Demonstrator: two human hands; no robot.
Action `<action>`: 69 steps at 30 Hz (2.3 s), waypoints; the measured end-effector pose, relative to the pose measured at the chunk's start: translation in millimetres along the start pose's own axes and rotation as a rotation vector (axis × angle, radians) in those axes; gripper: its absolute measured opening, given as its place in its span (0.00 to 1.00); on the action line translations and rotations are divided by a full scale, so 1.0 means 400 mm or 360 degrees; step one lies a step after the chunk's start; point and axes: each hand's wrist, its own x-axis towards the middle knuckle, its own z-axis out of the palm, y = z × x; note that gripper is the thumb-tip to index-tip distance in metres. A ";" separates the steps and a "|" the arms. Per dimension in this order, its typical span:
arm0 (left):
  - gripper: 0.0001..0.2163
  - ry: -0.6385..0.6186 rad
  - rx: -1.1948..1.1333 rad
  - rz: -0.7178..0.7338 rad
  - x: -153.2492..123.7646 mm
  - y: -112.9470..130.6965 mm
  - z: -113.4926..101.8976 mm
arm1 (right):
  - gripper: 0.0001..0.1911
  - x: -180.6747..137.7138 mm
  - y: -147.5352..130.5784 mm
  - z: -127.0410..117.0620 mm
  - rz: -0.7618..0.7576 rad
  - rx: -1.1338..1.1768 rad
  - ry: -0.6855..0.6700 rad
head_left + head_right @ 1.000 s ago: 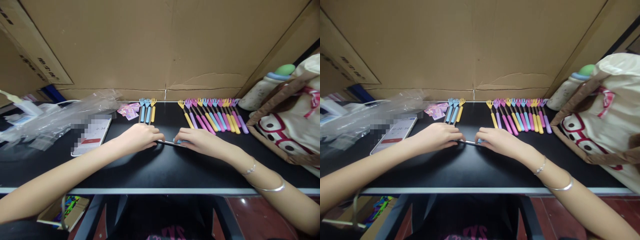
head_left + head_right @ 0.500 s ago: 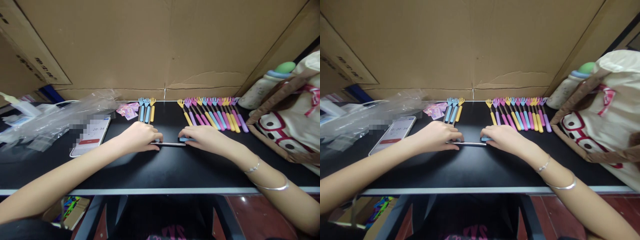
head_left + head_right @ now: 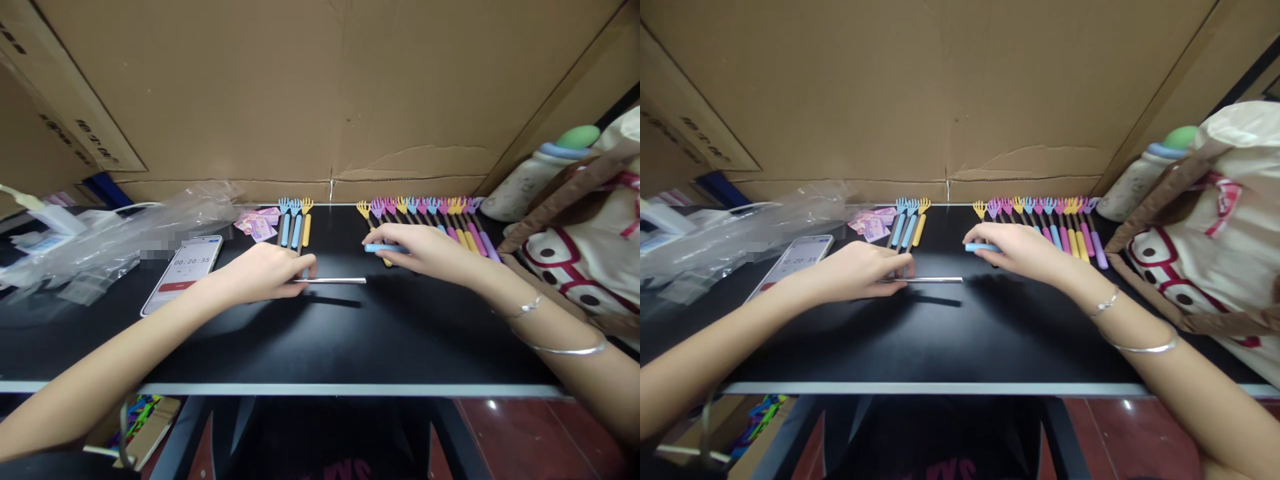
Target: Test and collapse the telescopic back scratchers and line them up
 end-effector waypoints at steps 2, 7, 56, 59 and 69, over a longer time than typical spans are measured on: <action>0.06 0.0066 0.0046 0.0002 0.001 -0.003 0.007 | 0.14 -0.006 0.007 0.012 0.0038 -0.0068 0.0059; 0.08 0.0223 0.0153 -0.0048 0.000 -0.013 0.031 | 0.15 -0.039 0.017 0.041 0.0011 -0.0301 0.0121; 0.15 0.0497 0.0244 -0.0349 -0.014 0.007 0.036 | 0.13 -0.031 -0.056 0.097 0.0258 0.0288 0.0331; 0.16 0.0478 0.0246 -0.0370 -0.014 0.007 0.034 | 0.13 -0.033 -0.055 0.098 0.0262 0.0306 0.0342; 0.18 0.0429 0.0237 -0.0397 -0.016 0.008 0.037 | 0.13 -0.031 -0.058 0.095 0.0299 0.0360 0.0367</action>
